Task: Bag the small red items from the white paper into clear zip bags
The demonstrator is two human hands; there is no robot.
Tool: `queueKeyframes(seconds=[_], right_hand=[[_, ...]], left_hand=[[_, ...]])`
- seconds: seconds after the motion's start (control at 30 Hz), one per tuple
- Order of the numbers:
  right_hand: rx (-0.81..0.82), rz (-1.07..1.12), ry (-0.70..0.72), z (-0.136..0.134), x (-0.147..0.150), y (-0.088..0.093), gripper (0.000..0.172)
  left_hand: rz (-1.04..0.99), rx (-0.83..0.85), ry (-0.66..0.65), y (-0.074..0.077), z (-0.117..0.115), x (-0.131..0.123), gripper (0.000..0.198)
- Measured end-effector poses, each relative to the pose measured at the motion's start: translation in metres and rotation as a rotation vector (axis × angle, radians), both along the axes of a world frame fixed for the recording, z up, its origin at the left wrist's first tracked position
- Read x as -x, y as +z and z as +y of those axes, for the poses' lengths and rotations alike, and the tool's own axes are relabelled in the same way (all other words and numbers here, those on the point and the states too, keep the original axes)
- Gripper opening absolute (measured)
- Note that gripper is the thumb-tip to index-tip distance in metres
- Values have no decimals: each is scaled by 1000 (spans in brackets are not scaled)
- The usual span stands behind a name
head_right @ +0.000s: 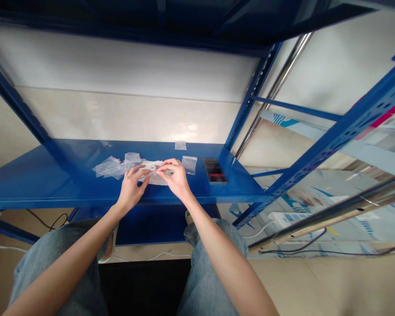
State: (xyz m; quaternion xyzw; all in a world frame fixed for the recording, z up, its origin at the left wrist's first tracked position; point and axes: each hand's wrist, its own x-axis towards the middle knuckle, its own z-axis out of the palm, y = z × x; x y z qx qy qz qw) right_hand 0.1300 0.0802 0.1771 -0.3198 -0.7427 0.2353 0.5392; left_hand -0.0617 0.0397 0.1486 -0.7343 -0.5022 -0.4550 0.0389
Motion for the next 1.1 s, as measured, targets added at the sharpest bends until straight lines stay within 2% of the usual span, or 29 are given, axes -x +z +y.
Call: queueKeyframes(seconds=[0.5, 0.9, 1.03, 1.1], right_hand=[[-23, -31, -15, 2, 0, -1, 11], [-24, -33, -41, 6, 1, -4, 9], [-18, 21, -182, 29, -17, -11, 12], [-11, -43, -259, 42, -27, -17, 12]], left_hand=[[-6, -40, -46, 1, -1, 0, 19], [-49, -2, -46, 2, -1, 0, 18], [-93, 15, -39, 1, 1, 1, 18], [-144, 34, -45, 0, 2, 2, 19]])
